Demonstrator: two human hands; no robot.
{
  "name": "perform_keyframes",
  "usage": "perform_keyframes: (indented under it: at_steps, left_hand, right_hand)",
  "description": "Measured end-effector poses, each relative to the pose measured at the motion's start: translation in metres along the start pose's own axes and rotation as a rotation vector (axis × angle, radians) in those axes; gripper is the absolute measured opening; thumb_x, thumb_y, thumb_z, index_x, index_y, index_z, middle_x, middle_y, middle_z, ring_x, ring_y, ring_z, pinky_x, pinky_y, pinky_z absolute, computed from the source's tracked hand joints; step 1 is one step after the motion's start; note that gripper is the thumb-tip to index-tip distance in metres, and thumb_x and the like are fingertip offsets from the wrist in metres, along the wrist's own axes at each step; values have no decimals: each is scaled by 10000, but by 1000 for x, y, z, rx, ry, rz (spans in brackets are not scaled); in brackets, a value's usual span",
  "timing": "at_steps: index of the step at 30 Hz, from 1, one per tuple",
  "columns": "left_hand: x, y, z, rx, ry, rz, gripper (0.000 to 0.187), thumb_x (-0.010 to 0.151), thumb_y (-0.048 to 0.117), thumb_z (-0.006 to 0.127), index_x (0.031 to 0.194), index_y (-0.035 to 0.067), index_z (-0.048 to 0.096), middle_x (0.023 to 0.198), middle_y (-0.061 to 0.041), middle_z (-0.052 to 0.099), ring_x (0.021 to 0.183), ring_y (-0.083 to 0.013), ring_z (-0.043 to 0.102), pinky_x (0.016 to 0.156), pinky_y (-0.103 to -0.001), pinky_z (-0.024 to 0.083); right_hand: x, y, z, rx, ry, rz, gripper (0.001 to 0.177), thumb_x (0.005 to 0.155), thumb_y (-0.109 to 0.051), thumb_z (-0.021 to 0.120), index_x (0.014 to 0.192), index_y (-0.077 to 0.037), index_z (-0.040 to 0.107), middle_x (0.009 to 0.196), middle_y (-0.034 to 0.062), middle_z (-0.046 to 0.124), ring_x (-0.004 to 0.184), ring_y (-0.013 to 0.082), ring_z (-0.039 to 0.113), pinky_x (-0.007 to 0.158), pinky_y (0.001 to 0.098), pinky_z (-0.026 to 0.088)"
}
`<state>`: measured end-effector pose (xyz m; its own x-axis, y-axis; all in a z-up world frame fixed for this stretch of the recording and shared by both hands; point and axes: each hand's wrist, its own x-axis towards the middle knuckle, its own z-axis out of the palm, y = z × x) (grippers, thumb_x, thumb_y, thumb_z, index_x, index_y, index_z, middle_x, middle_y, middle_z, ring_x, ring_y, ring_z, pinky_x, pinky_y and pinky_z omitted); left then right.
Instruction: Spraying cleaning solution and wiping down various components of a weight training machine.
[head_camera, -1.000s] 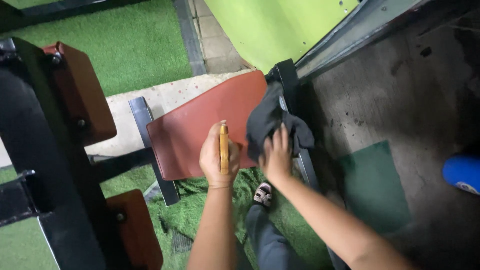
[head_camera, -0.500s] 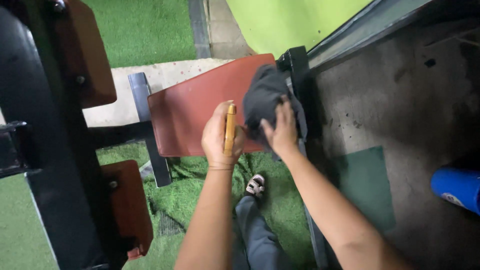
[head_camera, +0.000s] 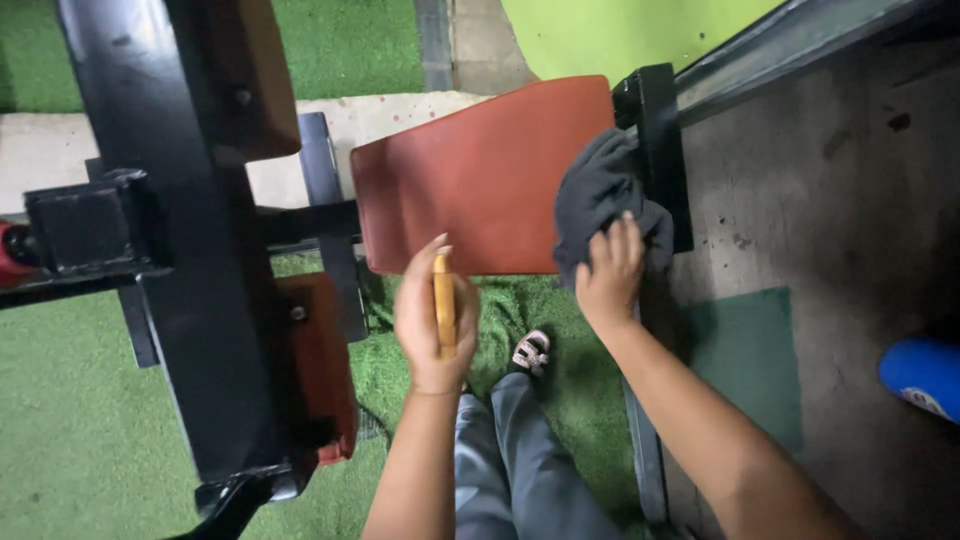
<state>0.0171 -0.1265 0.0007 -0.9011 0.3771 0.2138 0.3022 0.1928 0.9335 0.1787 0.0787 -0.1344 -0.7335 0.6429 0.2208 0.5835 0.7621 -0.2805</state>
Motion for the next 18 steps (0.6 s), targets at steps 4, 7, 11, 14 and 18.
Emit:
perform_keyframes:
  at_steps: [4, 7, 11, 14, 18]
  left_hand:
    - [0, 12, -38, 315, 140, 155, 313, 935, 31, 702, 1233, 50, 608, 1312, -144, 679, 1155, -349, 670, 1063, -433, 507]
    - [-1, 17, -58, 404, 139, 155, 395, 879, 29, 681, 1268, 37, 611, 1361, -180, 626, 1247, -402, 611, 1126, -476, 454]
    - [-8, 4, -69, 410, 42, 87, 438, 825, 42, 674, 1257, 23, 608, 1405, -230, 576, 1289, -444, 560, 1121, -503, 433]
    - [-10, -4, -63, 334, 61, 42, 412, 849, 48, 672, 1256, 32, 608, 1453, -238, 553, 1327, -438, 553, 1130, -493, 450]
    - [-12, -18, -61, 329, 72, 15, 431, 809, 59, 689, 1230, 27, 606, 1459, -268, 536, 1344, -444, 536, 1135, -494, 438]
  right_hand:
    - [-24, -30, 7, -102, -265, -264, 522, 697, -147, 777, 1181, -76, 594, 1466, 229, 490, 1585, 431, 283, 1220, 683, 278]
    - [-1, -98, 0, -38, -526, -490, 517, 640, -210, 803, 1130, -170, 642, 1613, 180, 417, 1531, 419, 226, 1120, 689, 270]
    - [20, -154, 23, -29, -395, -572, 521, 735, -212, 779, 1234, -255, 638, 1611, 124, 379, 1557, 405, 212, 1173, 690, 257]
    - [48, -187, 29, -24, -671, -614, 583, 715, -280, 770, 1262, -183, 593, 1611, 147, 322, 1535, 422, 169, 1174, 682, 239]
    - [62, -196, 40, 193, -503, -943, 626, 779, -245, 748, 1371, -160, 562, 1621, 113, 354, 1525, 365, 223, 1130, 691, 258]
